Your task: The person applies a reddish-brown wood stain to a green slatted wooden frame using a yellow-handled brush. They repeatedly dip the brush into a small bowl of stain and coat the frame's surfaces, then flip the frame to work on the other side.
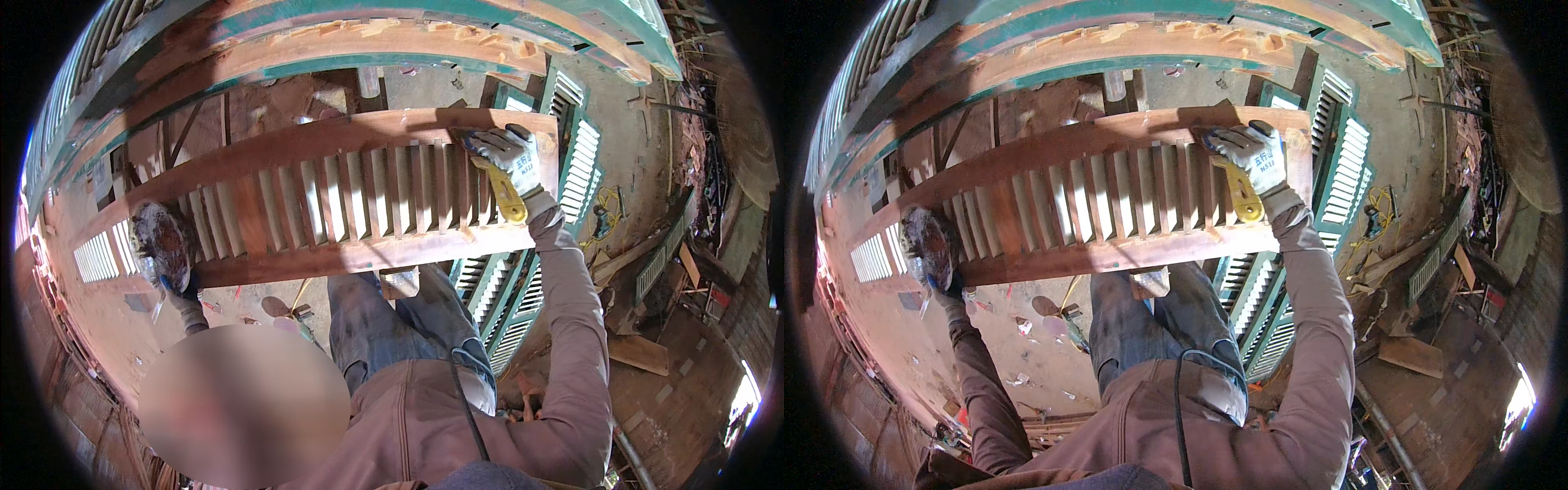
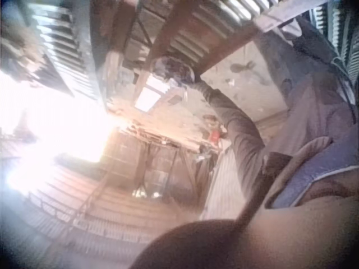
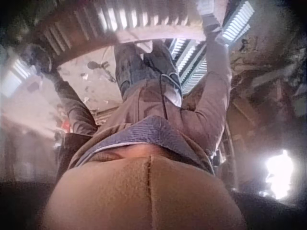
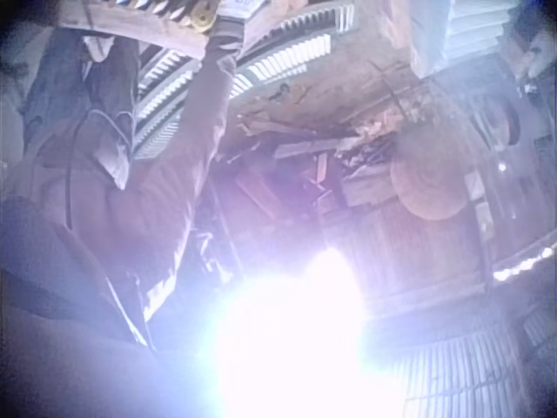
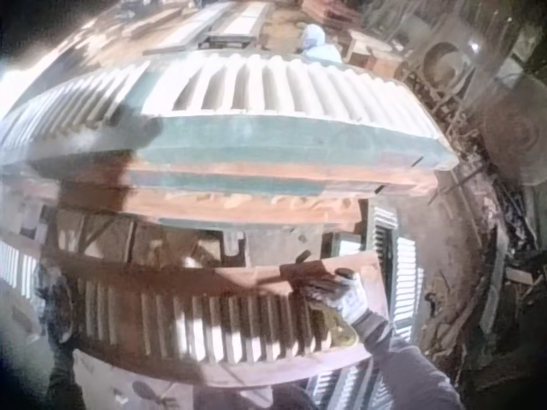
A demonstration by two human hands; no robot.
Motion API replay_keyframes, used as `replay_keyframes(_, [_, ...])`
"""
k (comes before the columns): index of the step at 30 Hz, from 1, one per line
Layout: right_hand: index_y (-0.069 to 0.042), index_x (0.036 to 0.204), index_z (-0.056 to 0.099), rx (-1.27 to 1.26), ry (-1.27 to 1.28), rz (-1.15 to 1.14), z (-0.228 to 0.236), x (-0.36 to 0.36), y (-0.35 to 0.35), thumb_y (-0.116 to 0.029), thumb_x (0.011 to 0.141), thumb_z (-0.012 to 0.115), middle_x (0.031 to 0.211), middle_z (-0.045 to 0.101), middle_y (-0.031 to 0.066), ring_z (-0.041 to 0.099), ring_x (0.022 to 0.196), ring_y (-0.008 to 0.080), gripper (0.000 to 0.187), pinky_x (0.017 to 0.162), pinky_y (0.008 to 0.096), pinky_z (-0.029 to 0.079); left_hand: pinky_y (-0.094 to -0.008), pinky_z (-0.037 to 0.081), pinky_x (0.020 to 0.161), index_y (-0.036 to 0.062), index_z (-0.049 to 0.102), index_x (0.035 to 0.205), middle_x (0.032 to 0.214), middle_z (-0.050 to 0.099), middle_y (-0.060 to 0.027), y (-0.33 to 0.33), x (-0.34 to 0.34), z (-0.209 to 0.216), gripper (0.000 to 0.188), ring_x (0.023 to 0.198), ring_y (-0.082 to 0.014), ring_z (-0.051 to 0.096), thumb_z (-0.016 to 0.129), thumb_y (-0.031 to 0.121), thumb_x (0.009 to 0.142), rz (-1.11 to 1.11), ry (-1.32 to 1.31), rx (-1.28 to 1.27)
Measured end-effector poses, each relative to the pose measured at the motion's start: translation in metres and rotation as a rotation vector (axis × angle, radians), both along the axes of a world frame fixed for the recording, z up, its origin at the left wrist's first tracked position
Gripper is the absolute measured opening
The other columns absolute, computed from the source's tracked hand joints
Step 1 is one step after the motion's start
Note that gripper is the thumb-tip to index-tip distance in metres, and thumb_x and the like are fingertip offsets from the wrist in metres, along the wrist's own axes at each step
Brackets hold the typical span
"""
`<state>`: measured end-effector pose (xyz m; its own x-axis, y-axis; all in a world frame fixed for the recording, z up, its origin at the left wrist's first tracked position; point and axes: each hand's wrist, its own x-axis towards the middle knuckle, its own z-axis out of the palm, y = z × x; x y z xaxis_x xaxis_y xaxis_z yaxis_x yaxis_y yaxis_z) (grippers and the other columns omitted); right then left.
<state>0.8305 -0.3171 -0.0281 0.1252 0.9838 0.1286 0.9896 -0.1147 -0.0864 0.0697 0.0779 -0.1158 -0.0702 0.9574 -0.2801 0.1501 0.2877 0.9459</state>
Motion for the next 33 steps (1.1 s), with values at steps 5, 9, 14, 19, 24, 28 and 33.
replay_keyframes(5, [-0.028,0.112,0.072,-0.140,0.052,0.145,-0.012,0.018,-0.022,-0.031,0.085,0.065,0.117,0.073,-0.0054,0.066,0.112,0.0162,0.028,0.103,0.0452,0.042,-0.0557,0.047,0.106,0.0149,0.040,0.152,0.149,0.048,-0.0148,0.002,-0.029,-0.009,0.068,0.128,-0.0393,0.053,0.058,0.051,0.097,-0.212,0.268,0.202])
replay_keyframes(9, [-0.028,0.113,0.071,-0.055,0.058,0.132,0.004,0.009,-0.010,-0.027,0.085,0.064,0.117,0.073,-0.0045,0.066,0.112,0.0168,0.029,0.104,0.0455,0.042,-0.0563,0.049,0.103,0.0152,0.042,0.150,0.148,0.048,-0.0156,-0.006,-0.010,0.001,0.067,0.127,-0.0401,0.054,0.058,0.052,0.096,0.135,-0.194,-0.154])
replay_keyframes(14, [-0.024,0.108,0.073,-0.051,-0.021,0.212,0.004,0.001,0.019,-0.030,0.078,0.073,0.113,0.073,-0.0033,0.065,0.113,0.0177,0.031,0.105,0.0428,0.043,-0.0556,0.051,0.100,0.0135,0.045,0.148,0.146,0.050,-0.0151,-0.010,-0.004,0.013,0.065,0.124,-0.0393,0.056,0.057,0.052,0.097,0.126,-0.161,-0.152])
replay_keyframes(19, [-0.030,0.117,0.071,-0.272,-0.036,0.222,0.001,0.009,0.004,-0.038,0.085,0.065,0.121,0.071,-0.0048,0.063,0.118,0.0173,0.033,0.111,0.0446,0.038,-0.0548,0.052,0.098,0.0129,0.047,0.147,0.144,0.053,-0.0144,-0.006,-0.003,0.010,0.064,0.123,-0.0377,0.057,0.057,0.052,0.097,0.107,-0.156,-0.149])
replay_keyframes(24, [-0.028,0.113,0.072,-0.045,-0.001,0.247,0.009,0.020,0.012,-0.032,0.087,0.064,0.116,0.073,-0.0036,0.065,0.114,0.0184,0.027,0.109,0.0442,0.041,-0.0539,0.054,0.096,0.0123,0.049,0.145,0.142,0.055,-0.0137,-0.006,-0.004,0.012,0.062,0.121,-0.0361,0.059,0.057,0.051,0.097,0.049,-0.099,-0.102])
replay_keyframes(28, [-0.028,0.111,0.074,-0.086,0.020,0.234,0.010,0.003,0.029,-0.033,0.084,0.067,0.115,0.074,-0.0038,0.067,0.112,0.0195,0.029,0.107,0.0449,0.042,-0.0531,0.053,0.098,0.0118,0.048,0.146,0.143,0.055,-0.0132,-0.009,0.002,0.006,0.063,0.122,-0.0359,0.058,0.056,0.051,0.098,0.109,-0.226,-0.204])
replay_keyframes(33, [-0.027,0.110,0.074,-0.189,0.051,0.234,-0.002,0.002,0.007,-0.033,0.082,0.071,0.118,0.073,-0.0046,0.066,0.114,0.0207,0.030,0.108,0.0458,0.041,-0.0508,0.050,0.104,0.0085,0.045,0.148,0.146,0.053,-0.0129,-0.002,-0.004,-0.005,0.065,0.125,-0.0364,0.057,0.055,0.050,0.100,0.174,-0.357,-0.208])
